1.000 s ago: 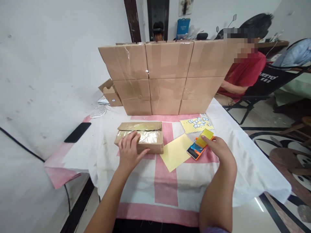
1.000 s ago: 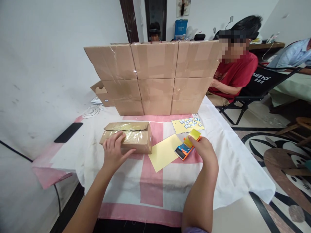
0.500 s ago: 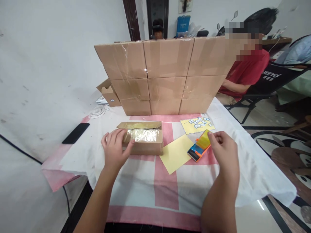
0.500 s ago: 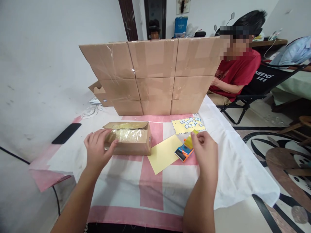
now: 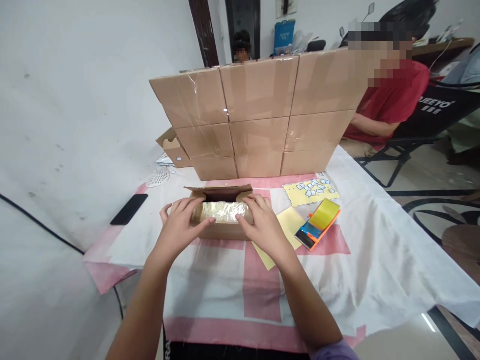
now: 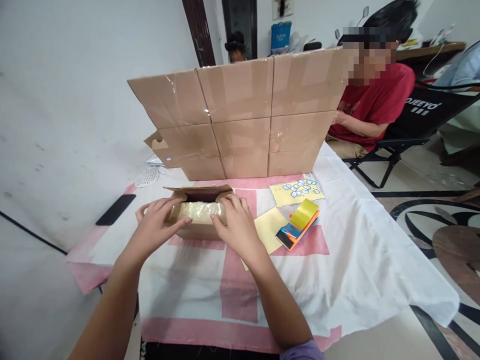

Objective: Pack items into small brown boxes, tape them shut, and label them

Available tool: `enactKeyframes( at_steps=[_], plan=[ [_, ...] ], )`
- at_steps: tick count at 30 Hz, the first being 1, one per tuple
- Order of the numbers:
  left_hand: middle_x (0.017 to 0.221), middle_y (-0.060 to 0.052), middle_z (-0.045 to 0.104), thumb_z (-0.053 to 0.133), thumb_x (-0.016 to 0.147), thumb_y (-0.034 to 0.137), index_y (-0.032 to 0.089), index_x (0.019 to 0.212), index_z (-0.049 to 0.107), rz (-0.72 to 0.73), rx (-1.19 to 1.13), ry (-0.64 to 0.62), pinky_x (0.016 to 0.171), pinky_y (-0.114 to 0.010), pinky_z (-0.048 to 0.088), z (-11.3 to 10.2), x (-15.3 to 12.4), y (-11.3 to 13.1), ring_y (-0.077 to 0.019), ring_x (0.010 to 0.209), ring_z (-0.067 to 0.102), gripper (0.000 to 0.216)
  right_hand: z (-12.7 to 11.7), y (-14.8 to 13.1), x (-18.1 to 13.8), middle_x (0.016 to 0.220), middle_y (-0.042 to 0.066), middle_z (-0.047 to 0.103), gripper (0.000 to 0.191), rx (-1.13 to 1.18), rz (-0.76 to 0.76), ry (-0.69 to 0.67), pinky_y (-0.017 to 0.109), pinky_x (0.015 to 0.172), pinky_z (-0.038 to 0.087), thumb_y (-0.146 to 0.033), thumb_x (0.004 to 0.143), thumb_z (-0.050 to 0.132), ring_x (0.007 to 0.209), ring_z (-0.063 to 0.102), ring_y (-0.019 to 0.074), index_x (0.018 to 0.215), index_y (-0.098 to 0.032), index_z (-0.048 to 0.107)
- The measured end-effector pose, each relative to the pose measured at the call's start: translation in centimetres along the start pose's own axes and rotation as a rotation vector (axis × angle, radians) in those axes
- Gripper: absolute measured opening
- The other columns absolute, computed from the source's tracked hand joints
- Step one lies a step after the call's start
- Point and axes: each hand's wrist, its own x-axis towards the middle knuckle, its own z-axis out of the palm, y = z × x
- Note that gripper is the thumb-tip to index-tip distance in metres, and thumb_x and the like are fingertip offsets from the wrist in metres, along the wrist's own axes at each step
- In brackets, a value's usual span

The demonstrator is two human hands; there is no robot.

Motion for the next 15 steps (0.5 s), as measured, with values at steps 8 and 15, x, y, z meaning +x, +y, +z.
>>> enactKeyframes(
  at_steps=[8, 15],
  plan=[
    [0.121, -0.009, 0.072, 0.056, 0.1, 0.045, 0.024, 0.117, 0.07, 0.169, 0.045, 0.329, 0.097, -0.046, 0.034, -0.3, 4.8, 0.9, -0.0287, 0.114, 0.063, 0.031, -0.3, 0.3, -0.4, 0.136, 0.011, 0.06, 0.034, 0.019, -0.035, -0.01, 0.05, 0.109, 0.047, -0.029, 0.098, 0.06, 0.124, 0.051, 0.0318, 0.131, -0.018, 0.061],
    [0.099, -0.005, 0.074, 0.053, 0.098, 0.048, 0.026, 0.091, 0.077, 0.226, -0.168, -0.089, 0.087, -0.039, 0.045, -1.5, 8.1, 0.4, -0.0242, 0.093, 0.066, 0.033, -0.5, 0.1, -0.3, 0.137, 0.013, 0.058, 0.034, 0.023, -0.032, -0.023, 0.049, 0.111, 0.043, -0.028, 0.1, 0.059, 0.127, 0.047, 0.0298, 0.131, -0.017, 0.059]
  ],
)
